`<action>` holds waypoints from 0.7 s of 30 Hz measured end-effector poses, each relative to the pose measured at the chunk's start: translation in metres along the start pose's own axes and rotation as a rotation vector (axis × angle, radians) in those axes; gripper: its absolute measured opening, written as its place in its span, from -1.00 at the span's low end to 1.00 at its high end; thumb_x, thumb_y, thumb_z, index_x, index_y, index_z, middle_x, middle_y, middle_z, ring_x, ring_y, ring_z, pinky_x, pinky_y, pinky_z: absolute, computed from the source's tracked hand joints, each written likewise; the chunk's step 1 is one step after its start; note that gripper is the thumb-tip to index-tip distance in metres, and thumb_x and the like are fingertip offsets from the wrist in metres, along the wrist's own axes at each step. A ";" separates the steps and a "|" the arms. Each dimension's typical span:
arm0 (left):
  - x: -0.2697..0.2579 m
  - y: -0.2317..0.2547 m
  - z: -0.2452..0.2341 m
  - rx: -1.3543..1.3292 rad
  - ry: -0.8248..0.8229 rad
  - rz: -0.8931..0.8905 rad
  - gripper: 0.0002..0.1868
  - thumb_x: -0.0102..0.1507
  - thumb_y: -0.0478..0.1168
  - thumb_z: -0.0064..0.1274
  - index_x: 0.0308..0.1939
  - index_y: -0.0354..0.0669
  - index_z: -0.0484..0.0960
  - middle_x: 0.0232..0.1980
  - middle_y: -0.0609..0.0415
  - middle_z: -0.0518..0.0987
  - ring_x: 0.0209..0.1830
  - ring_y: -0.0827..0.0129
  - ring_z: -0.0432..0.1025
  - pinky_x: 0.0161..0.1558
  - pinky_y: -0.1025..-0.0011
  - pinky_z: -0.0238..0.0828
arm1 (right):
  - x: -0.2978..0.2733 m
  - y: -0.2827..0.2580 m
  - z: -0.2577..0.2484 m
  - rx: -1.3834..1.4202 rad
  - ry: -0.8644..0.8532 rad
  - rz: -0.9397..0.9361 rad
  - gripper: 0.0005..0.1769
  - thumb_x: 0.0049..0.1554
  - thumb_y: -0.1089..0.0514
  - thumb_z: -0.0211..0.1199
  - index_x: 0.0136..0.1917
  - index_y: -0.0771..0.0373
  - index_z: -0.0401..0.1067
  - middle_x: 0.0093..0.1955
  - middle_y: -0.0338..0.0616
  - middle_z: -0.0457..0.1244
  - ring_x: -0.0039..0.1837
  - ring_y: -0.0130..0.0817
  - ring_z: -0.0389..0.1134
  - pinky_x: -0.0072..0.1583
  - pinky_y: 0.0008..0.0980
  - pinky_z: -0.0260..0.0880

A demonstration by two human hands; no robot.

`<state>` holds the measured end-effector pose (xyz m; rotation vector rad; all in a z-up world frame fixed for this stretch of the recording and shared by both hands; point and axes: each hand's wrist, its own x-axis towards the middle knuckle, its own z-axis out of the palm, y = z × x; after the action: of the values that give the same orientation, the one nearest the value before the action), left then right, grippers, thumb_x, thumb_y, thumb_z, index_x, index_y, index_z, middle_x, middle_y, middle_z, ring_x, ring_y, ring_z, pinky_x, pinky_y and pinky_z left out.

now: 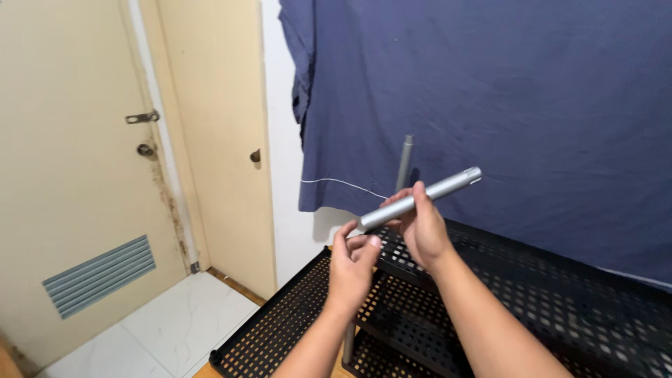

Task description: The person assembles a black plastic shelving unit by inserting grey metal poles into the corners of perforated shelves. They repeatedly insert and remove poles to adjust fit, then place a shelf onto the table and continue inserting poles into the remaining corners.

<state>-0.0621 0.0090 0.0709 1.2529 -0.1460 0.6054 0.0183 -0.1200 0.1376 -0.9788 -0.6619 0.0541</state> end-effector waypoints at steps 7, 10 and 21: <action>-0.002 0.034 0.001 -0.266 -0.110 -0.145 -0.55 0.34 -0.16 0.07 0.24 -0.38 0.50 -0.18 -0.05 0.64 -0.31 0.41 0.54 -0.27 0.48 0.54 | -0.054 -0.011 -0.015 -0.188 0.162 0.113 -0.51 0.25 -0.24 -0.09 0.05 0.18 0.37 -0.06 -0.14 0.34 0.00 -0.33 0.42 0.08 -0.21 0.48; -0.006 0.039 -0.003 -0.267 -0.117 -0.170 -0.54 0.33 -0.16 0.08 0.25 -0.34 0.51 -0.13 -0.04 0.63 -0.26 0.40 0.55 -0.22 0.47 0.57 | -0.080 -0.035 -0.033 -0.251 0.332 0.065 -0.68 0.30 -0.10 0.05 0.08 0.19 0.31 -0.12 -0.17 0.28 -0.09 -0.30 0.37 -0.03 -0.20 0.45; -0.036 0.053 0.032 -0.272 -0.360 -0.253 -0.51 0.30 -0.18 0.09 0.29 -0.30 0.49 -0.05 0.00 0.60 -0.15 0.37 0.57 -0.06 0.36 0.65 | -0.197 -0.126 -0.068 -0.422 0.493 -0.005 -0.70 0.29 0.06 0.13 0.15 0.32 0.45 -0.17 -0.18 0.30 -0.13 -0.40 0.35 -0.03 -0.34 0.45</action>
<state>-0.1115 -0.0231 0.1105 1.0836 -0.3522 0.1305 -0.1337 -0.3080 0.1130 -1.3351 -0.2198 -0.3353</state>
